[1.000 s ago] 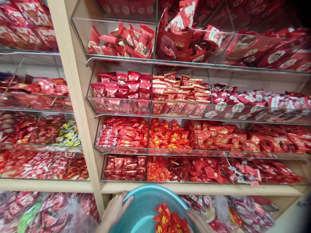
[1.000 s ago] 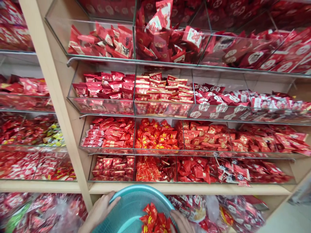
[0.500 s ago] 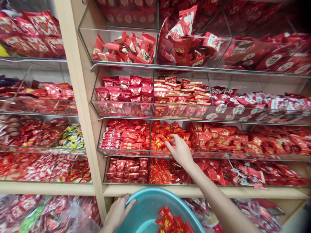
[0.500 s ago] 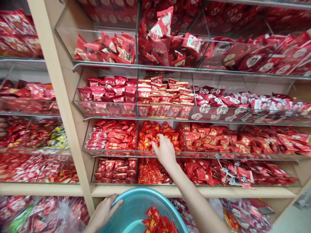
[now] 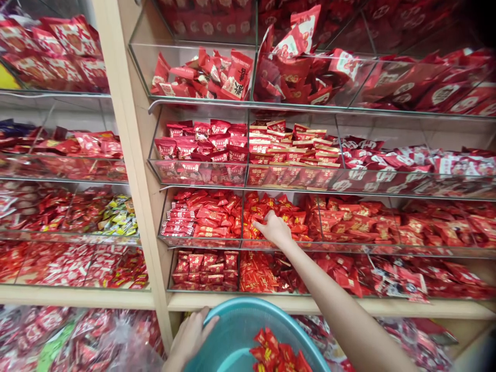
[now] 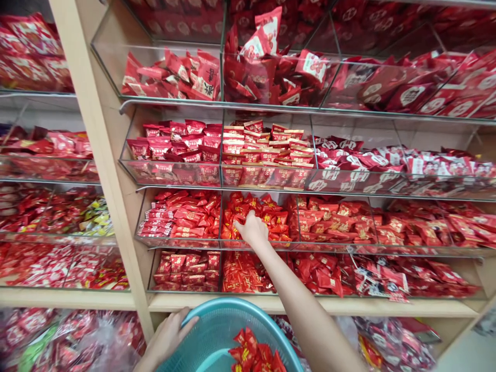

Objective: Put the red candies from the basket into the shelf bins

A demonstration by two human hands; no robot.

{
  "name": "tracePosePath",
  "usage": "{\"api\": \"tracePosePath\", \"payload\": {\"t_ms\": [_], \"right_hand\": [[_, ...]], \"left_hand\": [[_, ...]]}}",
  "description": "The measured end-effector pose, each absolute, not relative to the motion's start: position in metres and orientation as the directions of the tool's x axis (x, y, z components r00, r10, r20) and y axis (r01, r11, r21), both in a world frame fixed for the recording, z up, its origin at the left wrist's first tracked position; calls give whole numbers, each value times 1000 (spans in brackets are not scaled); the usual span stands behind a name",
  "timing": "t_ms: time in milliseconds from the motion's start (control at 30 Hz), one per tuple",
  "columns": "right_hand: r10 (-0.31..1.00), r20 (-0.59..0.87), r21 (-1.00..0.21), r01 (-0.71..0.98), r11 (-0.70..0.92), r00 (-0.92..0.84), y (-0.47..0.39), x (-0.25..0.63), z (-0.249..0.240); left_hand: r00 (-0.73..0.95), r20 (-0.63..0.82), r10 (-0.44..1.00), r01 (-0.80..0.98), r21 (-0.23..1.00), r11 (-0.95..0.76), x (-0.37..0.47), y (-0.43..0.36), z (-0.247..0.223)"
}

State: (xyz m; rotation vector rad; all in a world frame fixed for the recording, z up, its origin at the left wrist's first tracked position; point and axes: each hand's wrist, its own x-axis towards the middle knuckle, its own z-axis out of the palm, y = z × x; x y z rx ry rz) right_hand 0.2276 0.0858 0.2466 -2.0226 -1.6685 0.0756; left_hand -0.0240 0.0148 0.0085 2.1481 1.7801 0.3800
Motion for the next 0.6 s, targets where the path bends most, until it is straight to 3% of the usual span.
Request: {"api": "tracePosePath", "payload": {"t_ms": [167,367,467,600], "right_hand": [[930,279,-483,872,-78,238,90,222,244],[882,393,-605,795,36,259,96,232,238],[809,518,-676,712,190,276,84,246,242],[771,609,-748,459,479,188,35,261,236]], "left_hand": [[174,-28,984,902,405,-148,-23,12,14],[172,-37,984,900,413,-141,-21,12,15],[177,-36,984,902,406,-147,-22,12,14],[199,-20,980,899,401,-174,-24,15,10]]}}
